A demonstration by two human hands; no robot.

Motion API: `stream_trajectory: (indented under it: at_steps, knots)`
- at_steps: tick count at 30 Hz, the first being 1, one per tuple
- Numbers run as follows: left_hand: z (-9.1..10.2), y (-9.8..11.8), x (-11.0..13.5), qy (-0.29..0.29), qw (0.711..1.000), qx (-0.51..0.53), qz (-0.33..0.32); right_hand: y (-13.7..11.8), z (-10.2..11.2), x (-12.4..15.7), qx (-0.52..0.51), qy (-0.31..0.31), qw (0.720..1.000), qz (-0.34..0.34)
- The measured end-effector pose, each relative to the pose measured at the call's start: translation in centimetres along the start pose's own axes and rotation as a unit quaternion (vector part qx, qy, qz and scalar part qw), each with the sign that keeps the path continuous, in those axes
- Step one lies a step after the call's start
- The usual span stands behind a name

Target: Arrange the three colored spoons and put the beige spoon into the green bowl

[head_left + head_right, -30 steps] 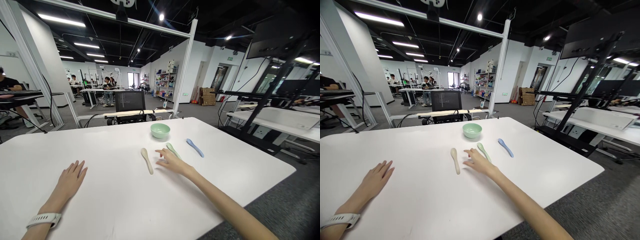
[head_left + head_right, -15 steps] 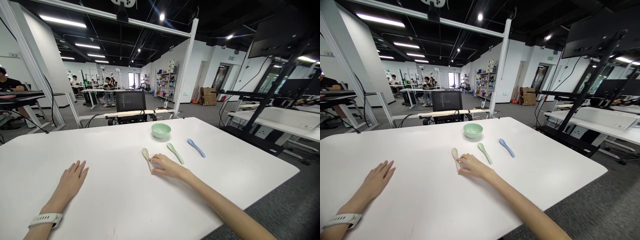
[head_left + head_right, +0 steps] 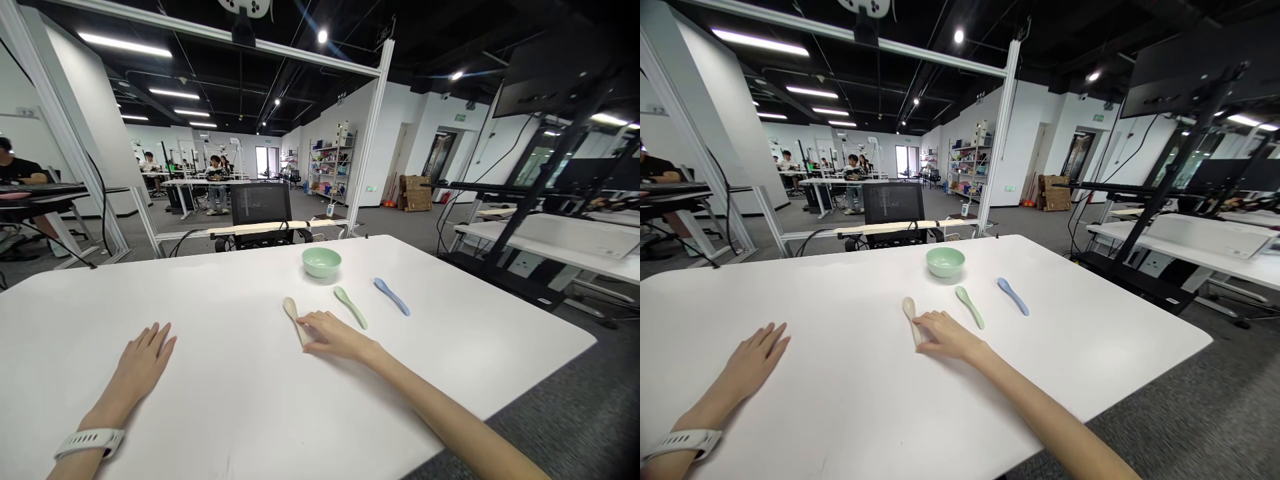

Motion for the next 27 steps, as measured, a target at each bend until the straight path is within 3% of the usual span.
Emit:
stream_trajectory:
  at_steps: [14, 17, 21, 24, 27]
  knots:
    - [-0.4, -0.3, -0.1, 0.015, 1.000, 0.000, -0.004, 0.0, 0.0, 0.2, -0.012, 0.001, 1.000, -0.015]
    - [-0.3, -0.3, -0.1, 0.011, 1.000, 0.005, 0.000, 0.8, 0.5, 0.3, -0.028, 0.027, 0.999, -0.012]
    - [-0.2, -0.3, -0.1, 0.015, 1.000, 0.008, -0.005, 4.2, 2.6, 0.8, -0.027, 0.130, 0.991, -0.031]
    - [-0.3, -0.3, -0.2, 0.016, 1.000, 0.007, -0.001, 8.6, 4.2, 1.8, 0.019, 0.198, 0.976, -0.087]
    - [-0.3, -0.2, -0.1, 0.016, 1.000, 0.005, 0.003, 12.9, 4.3, 3.1, 0.057, 0.227, 0.962, -0.141]
Point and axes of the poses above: each hand's wrist, its own x-axis away from the middle knuckle, its own z-axis out of the back of the hand, y = z × x, the point moved 1 cm from there along -x, towards the middle knuckle, and after that the axes turned 9 degrees about z, right-handed, at the moved point
